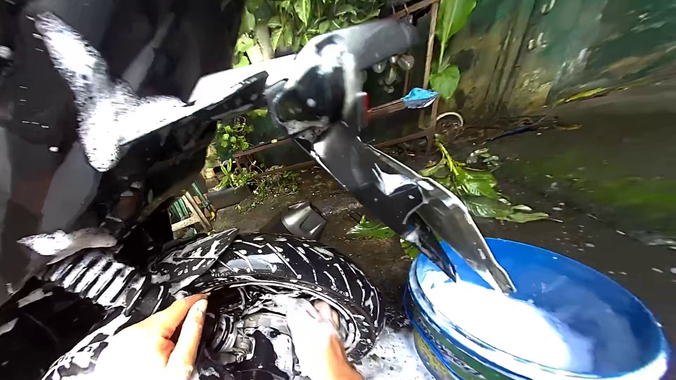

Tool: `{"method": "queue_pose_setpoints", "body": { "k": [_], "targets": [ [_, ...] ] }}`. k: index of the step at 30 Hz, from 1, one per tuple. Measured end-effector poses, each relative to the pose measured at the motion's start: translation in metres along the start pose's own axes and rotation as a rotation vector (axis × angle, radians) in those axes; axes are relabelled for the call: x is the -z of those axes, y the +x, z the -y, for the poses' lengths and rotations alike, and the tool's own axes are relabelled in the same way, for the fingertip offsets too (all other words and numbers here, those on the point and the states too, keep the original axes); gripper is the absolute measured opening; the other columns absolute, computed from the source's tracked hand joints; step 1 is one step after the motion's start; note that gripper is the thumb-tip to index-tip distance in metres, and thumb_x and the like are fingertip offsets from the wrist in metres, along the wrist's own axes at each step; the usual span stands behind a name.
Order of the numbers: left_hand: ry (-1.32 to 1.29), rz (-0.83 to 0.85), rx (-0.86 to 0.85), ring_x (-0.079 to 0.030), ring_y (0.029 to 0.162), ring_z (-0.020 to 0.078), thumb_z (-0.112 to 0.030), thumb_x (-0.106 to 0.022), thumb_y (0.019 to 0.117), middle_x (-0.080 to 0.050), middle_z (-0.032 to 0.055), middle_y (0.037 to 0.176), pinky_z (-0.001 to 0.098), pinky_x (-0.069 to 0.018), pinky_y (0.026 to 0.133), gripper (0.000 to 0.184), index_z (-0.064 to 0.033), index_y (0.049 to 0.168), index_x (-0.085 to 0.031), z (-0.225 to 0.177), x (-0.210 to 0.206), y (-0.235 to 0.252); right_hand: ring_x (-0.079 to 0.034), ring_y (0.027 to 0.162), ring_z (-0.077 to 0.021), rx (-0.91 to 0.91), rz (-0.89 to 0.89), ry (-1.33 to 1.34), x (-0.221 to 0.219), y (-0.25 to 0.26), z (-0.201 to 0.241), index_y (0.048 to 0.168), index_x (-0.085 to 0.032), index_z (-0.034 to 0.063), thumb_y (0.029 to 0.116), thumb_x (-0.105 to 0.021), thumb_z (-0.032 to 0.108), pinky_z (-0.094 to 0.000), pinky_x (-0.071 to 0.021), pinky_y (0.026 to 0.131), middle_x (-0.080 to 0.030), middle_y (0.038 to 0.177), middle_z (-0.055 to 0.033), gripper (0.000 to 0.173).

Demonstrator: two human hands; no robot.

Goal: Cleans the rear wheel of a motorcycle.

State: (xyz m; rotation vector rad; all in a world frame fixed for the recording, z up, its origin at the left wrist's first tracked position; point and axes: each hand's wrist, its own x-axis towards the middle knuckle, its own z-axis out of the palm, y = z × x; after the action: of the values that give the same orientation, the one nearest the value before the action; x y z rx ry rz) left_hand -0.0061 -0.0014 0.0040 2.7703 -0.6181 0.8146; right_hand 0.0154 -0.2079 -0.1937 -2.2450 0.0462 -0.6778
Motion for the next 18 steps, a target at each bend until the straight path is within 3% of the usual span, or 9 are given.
{"method": "queue_pose_setpoints", "body": {
  "k": [3,5,7,9,11,14,15,18],
  "targets": [
    [-0.006,0.043,0.012,-0.069,0.066,0.0137,-0.041,-0.045,0.1061,-0.074,0.0009,0.077,0.0449,-0.0563,0.062,0.042,-0.0160,0.111,-0.078,-0.002,0.002,0.002,-0.058,0.125,-0.0325,0.181,0.141,0.077,-0.007,0.021,0.034,0.138,-0.065,0.0182,0.1025,-0.052,0.026,-0.0536,-0.0479,0.105,-0.066,0.130,-0.0108,0.039],
    [-0.017,0.043,-0.001,-0.070,0.067,0.0135,-0.038,-0.045,0.1063,-0.075,0.0018,0.078,0.0429,-0.0567,0.063,0.041,-0.0137,0.112,-0.078,-0.001,0.003,0.002,-0.055,0.134,-0.0279,0.259,0.238,0.133,-0.010,0.034,0.047,0.142,-0.061,0.0128,0.1059,-0.045,0.031,-0.0469,-0.0448,0.113,-0.064,0.138,-0.0116,0.044],
    [-0.026,0.046,-0.009,-0.070,0.068,0.0122,-0.035,-0.045,0.1065,-0.075,0.0020,0.080,0.0401,-0.0571,0.064,0.041,-0.0125,0.112,-0.078,0.000,0.003,-0.001,-0.057,0.132,-0.0264,0.270,0.335,0.246,-0.005,0.046,0.046,0.137,-0.064,0.0099,0.1035,-0.052,0.034,-0.0464,-0.0446,0.113,-0.065,0.136,-0.0122,0.043],
    [-0.031,0.045,-0.022,-0.070,0.069,0.0109,-0.035,-0.044,0.1069,-0.075,0.0024,0.081,0.0381,-0.0573,0.065,0.041,-0.0120,0.112,-0.078,0.000,0.002,-0.001,-0.060,0.126,-0.0230,0.308,0.300,0.308,-0.006,0.050,0.030,0.127,-0.070,0.0112,0.0992,-0.060,0.033,-0.0438,-0.0473,0.109,-0.069,0.129,-0.0093,0.037],
    [-0.017,0.048,-0.029,-0.069,0.070,0.0105,-0.034,-0.043,0.1068,-0.075,0.0025,0.081,0.0372,-0.0567,0.066,0.041,-0.0120,0.111,-0.078,-0.001,0.004,-0.003,-0.056,0.132,-0.0186,0.230,0.260,0.418,-0.017,0.027,0.002,0.138,-0.064,0.0121,0.1010,-0.059,0.032,-0.0400,-0.0434,0.114,-0.064,0.138,-0.0073,0.043],
    [0.010,0.034,-0.023,-0.070,0.070,0.0130,-0.034,-0.042,0.1065,-0.075,0.0033,0.081,0.0400,-0.0567,0.066,0.042,-0.0119,0.110,-0.078,-0.005,0.001,0.000,-0.049,0.140,-0.0287,-0.064,0.147,0.595,-0.042,-0.030,-0.041,0.144,-0.052,-0.0051,0.1023,-0.055,0.021,-0.0411,-0.0395,0.118,-0.055,0.146,-0.0225,0.049],
    [0.016,0.036,-0.011,-0.069,0.068,0.0137,-0.036,-0.043,0.1064,-0.074,0.0030,0.079,0.0415,-0.0561,0.064,0.043,-0.0124,0.110,-0.078,-0.006,0.000,0.000,-0.049,0.140,-0.0249,-0.218,0.157,0.634,-0.047,-0.043,-0.047,0.146,-0.048,-0.0058,0.1043,-0.052,0.020,-0.0350,-0.0395,0.117,-0.053,0.148,-0.0217,0.050],
    [0.015,0.052,0.009,-0.069,0.067,0.0141,-0.038,-0.045,0.1060,-0.074,0.0028,0.078,0.0431,-0.0559,0.063,0.042,-0.0126,0.111,-0.078,-0.006,0.000,0.004,-0.054,0.132,-0.0287,-0.367,-0.060,0.636,-0.038,-0.042,-0.031,0.136,-0.062,-0.0005,0.0986,-0.061,0.025,-0.0428,-0.0438,0.113,-0.060,0.139,-0.0203,0.045]
  ]
}}
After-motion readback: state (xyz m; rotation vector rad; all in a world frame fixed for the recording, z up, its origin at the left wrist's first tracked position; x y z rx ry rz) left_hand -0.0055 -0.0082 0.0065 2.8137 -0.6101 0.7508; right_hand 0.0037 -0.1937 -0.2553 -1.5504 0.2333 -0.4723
